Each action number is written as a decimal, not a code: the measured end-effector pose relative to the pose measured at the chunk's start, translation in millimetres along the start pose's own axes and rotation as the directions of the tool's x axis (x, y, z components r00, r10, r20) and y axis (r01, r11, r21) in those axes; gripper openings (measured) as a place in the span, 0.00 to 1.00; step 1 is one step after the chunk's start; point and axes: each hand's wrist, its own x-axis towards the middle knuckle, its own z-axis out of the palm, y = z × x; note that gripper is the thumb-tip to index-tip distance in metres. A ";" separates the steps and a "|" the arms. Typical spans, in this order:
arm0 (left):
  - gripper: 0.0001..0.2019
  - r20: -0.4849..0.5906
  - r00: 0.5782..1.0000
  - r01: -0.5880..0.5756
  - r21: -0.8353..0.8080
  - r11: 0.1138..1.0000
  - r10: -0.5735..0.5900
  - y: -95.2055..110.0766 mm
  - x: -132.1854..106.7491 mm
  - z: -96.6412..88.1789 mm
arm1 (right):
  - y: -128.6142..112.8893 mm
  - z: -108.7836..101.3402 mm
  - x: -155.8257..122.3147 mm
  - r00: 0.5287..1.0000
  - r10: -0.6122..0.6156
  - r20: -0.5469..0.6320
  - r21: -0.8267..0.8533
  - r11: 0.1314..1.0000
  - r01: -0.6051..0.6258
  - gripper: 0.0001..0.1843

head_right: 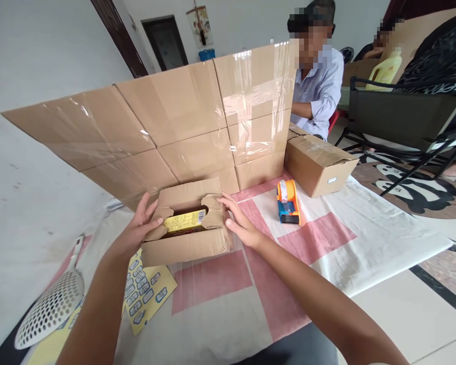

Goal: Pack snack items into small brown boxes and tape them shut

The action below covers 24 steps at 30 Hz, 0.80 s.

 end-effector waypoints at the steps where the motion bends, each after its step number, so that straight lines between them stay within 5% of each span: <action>1: 0.49 -0.037 0.999 -0.014 -0.093 0.996 0.010 -4.1 -0.4 4.8 | -3.0 1.2 0.8 1.000 0.019 -0.014 0.038 0.999 -0.019 0.37; 5: 0.37 -0.272 0.956 -0.169 -0.211 0.963 0.108 -14.4 -7.1 20.8 | -14.1 2.5 3.4 0.997 0.018 -0.073 0.058 0.998 -0.014 0.50; 7: 0.25 -0.323 0.933 -0.220 -0.166 0.961 0.157 -16.6 -11.0 23.5 | -19.4 -0.1 4.0 0.996 -0.012 -0.083 -0.020 1.000 0.011 0.42; 10: 0.26 -0.320 0.918 -0.253 -0.020 0.967 0.233 -19.9 -16.4 21.2 | -23.5 -4.9 4.6 0.999 -0.041 0.006 -0.208 0.977 0.042 0.24; 13: 0.30 -0.242 0.921 -0.295 0.077 0.952 0.305 -25.0 -24.1 13.7 | -21.3 -8.6 5.0 0.996 -0.047 0.080 -0.289 0.955 0.069 0.23; 16: 0.43 -0.034 0.910 -0.404 0.145 0.903 0.412 -30.6 -34.5 4.4 | -17.8 -13.8 5.7 0.995 -0.047 0.086 -0.234 0.970 0.066 0.26; 20: 0.66 0.222 0.844 -0.536 0.362 0.763 0.488 -36.6 -43.5 -4.9 | -21.0 -24.0 8.0 0.976 0.010 0.218 -0.176 0.984 0.029 0.31; 24: 0.71 0.267 0.784 -0.617 0.426 0.661 0.560 -41.4 -44.1 -8.5 | -25.3 -28.0 9.9 0.967 0.016 0.256 -0.177 0.984 0.031 0.35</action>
